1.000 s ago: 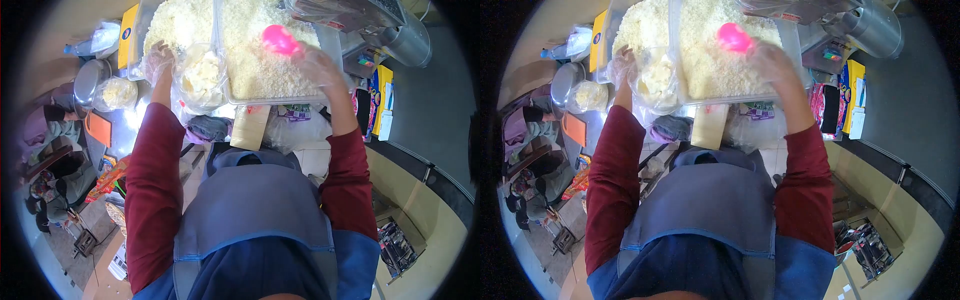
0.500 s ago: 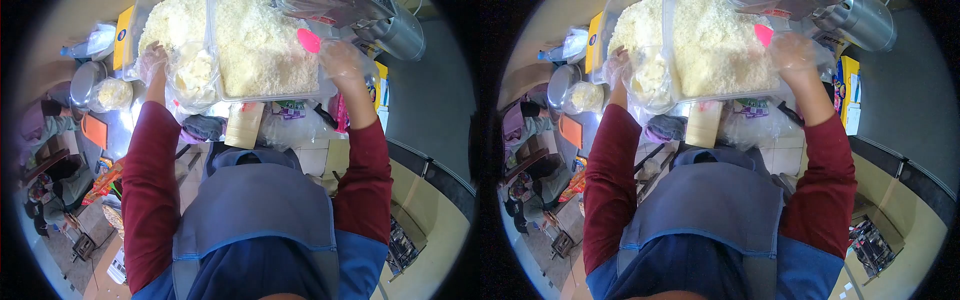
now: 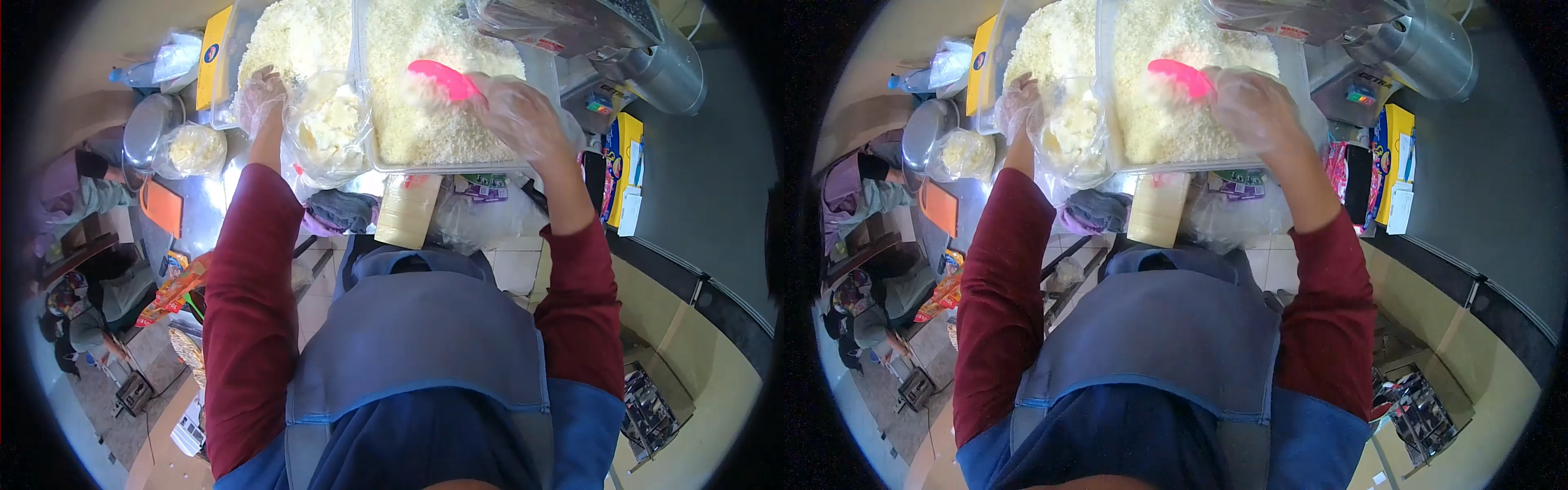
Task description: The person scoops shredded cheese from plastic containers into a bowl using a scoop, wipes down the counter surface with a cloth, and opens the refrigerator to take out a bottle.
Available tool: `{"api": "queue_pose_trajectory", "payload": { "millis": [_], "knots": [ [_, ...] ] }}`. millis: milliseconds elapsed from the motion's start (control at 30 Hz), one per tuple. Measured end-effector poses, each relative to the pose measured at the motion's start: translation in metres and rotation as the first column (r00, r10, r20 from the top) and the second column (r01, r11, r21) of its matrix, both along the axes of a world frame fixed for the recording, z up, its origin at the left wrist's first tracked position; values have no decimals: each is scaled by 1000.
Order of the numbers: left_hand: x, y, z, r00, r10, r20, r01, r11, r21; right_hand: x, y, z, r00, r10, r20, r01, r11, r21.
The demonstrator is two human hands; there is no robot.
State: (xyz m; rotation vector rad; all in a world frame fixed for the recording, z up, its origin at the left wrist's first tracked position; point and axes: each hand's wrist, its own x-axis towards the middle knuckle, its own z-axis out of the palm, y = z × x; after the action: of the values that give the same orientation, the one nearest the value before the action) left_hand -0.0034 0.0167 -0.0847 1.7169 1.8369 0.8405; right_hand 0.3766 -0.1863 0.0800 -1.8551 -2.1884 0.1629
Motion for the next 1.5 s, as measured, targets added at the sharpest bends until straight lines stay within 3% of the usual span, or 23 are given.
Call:
{"api": "queue_pose_trajectory", "payload": {
  "millis": [167, 267, 333, 367, 433, 467, 533, 567, 633, 767, 833, 867, 933, 967, 1000, 1033, 1067, 1133, 1167, 1233, 1433, 1500],
  "knots": [
    [18, -18, 29, 993, 20, -113, -22, 1000, -8, 5, -32, 22, 1000, -2, -12, 3, 998, 62],
    [21, -24, 37, 990, 34, -134, -36, 999, -11, 5, -37, 29, 992, -101, -71, 94, 991, -90],
    [25, -27, 45, 992, 26, -124, -28, 999, -21, 4, -40, 23, 990, -58, -127, 71, 992, 103],
    [26, -28, 49, 993, 30, -114, -35, 998, -43, 0, -39, 26, 990, -57, -128, 71, 992, 104],
    [30, -29, 53, 994, 35, -107, -42, 997, -67, -12, -37, 34, 987, -131, -94, 117, 983, -144],
    [33, -29, 53, 990, 66, -122, -74, 995, -66, -12, -39, 24, 987, -131, -96, 116, 983, -145],
    [35, -30, 53, 986, 96, -138, -107, 992, -67, -13, -45, -9, 980, 126, -154, -119, 991, 59],
    [35, -30, 52, 987, 88, -134, -97, 993, -60, -15, -46, -16, 980, 127, -156, -119, 991, 59],
    [34, -30, 52, 989, 75, -130, -82, 996, -47, -18, -47, -23, 949, 250, -191, -193, 941, 277],
    [31, -29, 48, 993, 53, -109, -56, 998, -22, -13, -50, 1, 992, 112, -59, -103, 986, 132],
    [25, -25, 39, 993, 64, -101, -67, 998, -19, -12, -63, 16, 918, -275, -287, 288, 958, 2],
    [20, -17, 30, 996, 63, -59, -66, 997, -50, -7, -69, 4, 920, -268, -286, 280, 960, 0],
    [14, -12, 23, 998, 67, -16, -68, 995, -76, -4, -78, -23, 633, -81, -770, 216, 973, 75],
    [16, -12, 24, 996, 75, -38, -78, 994, -71, -4, -75, -22, 634, -77, -769, 213, 974, 78],
    [19, -12, 24, 995, 86, -58, -90, 994, -64, -3, -69, -19, 936, -36, -351, 150, 941, 303],
    [21, -14, 27, 994, 93, -58, -97, 993, -64, -9, -61, -10, 985, -64, 161, -17, 889, 458],
    [24, -17, 32, 993, 96, -74, -101, 993, -67, -18, -53, -4, 985, -59, 160, -21, 889, 457],
    [32, -21, 42, 992, 96, -87, -102, 992, -68, -40, -37, 6, 977, -72, -201, 89, 993, 77],
    [35, -23, 46, 990, 89, -108, -96, 993, -66, -50, -33, 4, 977, -70, -199, 88, 993, 78],
    [38, -26, 54, 985, 80, -152, -90, 994, -60, -69, -25, -6, 954, 113, -279, -131, 990, -44],
    [35, -28, 54, 973, 92, -213, -107, 992, -59, -84, 0, -58, 903, 322, -283, -308, 947, 95],
    [35, -27, 51, 970, 99, -221, -115, 992, -60, -84, 6, -65, 897, 328, -295, -332, 942, 37]
  ]
}}
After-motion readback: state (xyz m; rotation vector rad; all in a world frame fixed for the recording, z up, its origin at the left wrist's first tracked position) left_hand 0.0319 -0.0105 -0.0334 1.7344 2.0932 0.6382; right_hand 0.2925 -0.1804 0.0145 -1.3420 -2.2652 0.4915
